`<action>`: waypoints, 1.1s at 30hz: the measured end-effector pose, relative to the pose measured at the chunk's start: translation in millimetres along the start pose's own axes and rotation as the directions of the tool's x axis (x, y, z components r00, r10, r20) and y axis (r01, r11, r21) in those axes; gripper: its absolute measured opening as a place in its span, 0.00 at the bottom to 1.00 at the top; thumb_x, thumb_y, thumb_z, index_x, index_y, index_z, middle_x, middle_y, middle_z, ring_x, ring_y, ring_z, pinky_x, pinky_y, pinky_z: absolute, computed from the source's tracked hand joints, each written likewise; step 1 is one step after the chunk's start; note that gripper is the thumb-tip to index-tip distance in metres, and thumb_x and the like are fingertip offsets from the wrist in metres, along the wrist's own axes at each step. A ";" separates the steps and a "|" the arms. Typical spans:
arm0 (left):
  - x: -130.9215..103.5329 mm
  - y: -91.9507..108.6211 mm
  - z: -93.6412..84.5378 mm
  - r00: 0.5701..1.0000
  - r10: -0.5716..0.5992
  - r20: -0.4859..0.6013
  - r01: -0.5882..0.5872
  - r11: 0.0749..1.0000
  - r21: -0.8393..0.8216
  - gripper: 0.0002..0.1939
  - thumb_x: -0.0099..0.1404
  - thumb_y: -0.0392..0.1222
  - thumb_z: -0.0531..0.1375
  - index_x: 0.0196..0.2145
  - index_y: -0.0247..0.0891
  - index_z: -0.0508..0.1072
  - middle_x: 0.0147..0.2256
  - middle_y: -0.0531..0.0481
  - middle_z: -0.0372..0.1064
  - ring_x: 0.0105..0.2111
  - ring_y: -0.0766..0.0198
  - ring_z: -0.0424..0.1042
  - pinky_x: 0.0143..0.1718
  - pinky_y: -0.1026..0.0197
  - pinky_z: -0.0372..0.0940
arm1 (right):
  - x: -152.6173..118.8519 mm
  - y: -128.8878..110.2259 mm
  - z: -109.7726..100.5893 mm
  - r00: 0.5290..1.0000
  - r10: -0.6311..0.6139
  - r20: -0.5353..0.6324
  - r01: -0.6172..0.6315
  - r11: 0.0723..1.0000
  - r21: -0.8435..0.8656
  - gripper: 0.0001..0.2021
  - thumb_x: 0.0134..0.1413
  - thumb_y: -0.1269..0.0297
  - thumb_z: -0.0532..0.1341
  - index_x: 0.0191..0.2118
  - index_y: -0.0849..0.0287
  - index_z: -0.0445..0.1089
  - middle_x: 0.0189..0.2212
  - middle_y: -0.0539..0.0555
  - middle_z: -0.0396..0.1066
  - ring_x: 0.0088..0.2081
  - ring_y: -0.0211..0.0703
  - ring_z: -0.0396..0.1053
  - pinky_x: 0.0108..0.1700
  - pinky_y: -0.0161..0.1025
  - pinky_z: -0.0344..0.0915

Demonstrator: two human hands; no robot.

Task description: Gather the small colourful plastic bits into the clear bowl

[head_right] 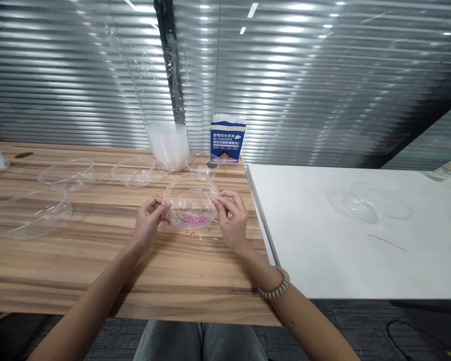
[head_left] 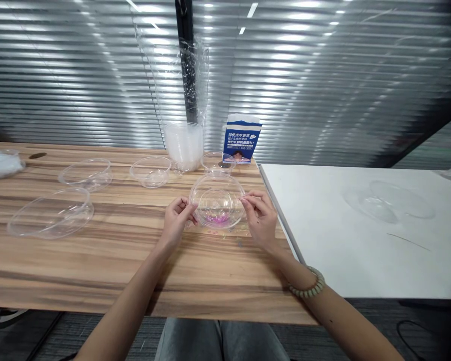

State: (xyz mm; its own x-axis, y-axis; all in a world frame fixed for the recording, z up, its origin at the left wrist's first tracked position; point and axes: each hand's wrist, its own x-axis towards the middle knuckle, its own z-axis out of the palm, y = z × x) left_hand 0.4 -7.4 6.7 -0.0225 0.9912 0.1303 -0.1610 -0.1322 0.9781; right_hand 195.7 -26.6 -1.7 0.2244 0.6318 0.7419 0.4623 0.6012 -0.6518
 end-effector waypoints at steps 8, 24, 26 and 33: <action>-0.1 -0.5 -0.5 1.000 0.007 -0.014 -0.007 1.000 -0.013 0.14 0.49 0.43 0.64 0.21 0.37 0.61 0.15 0.58 0.61 0.15 0.71 0.63 0.15 0.69 0.61 | -1.5 5.7 0.8 0.973 0.228 -0.023 -0.224 0.967 0.123 0.10 0.58 0.59 0.55 0.34 0.59 0.68 0.34 0.54 0.68 0.26 0.34 0.65 0.25 0.33 0.63; -1.8 -6.7 -6.7 0.981 0.178 0.073 -0.176 0.984 -0.036 0.12 0.52 0.42 0.65 0.23 0.36 0.65 0.20 0.56 0.63 0.20 0.71 0.64 0.22 0.67 0.60 | 7.2 23.2 -5.4 0.887 0.462 0.013 -0.460 0.878 0.133 0.13 0.48 0.56 0.62 0.34 0.62 0.71 0.31 0.57 0.74 0.33 0.43 0.72 0.35 0.39 0.68; -2.6 -5.9 -6.7 0.980 0.180 0.085 -0.180 0.984 -0.018 0.12 0.52 0.43 0.65 0.23 0.37 0.65 0.19 0.56 0.64 0.19 0.69 0.64 0.22 0.66 0.60 | 7.5 22.9 -6.1 0.889 0.455 0.051 -0.457 0.887 0.063 0.14 0.48 0.55 0.62 0.34 0.63 0.72 0.32 0.58 0.75 0.34 0.45 0.72 0.35 0.40 0.68; -5.0 -1.7 -3.7 0.976 0.197 0.092 -0.199 0.980 0.006 0.13 0.51 0.45 0.65 0.22 0.37 0.64 0.18 0.56 0.64 0.18 0.68 0.64 0.22 0.65 0.60 | 7.5 24.9 -11.0 0.917 0.357 0.176 -0.335 0.931 -0.146 0.11 0.49 0.60 0.60 0.33 0.62 0.75 0.32 0.58 0.77 0.35 0.49 0.73 0.38 0.44 0.68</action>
State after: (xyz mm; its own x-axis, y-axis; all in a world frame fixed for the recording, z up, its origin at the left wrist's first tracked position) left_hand -2.8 -12.2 3.8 0.0369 0.9415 0.3350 -0.1473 -0.3265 0.9337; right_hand 218.3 -12.3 -10.6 0.2197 0.8807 0.4197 0.4807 0.2766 -0.8321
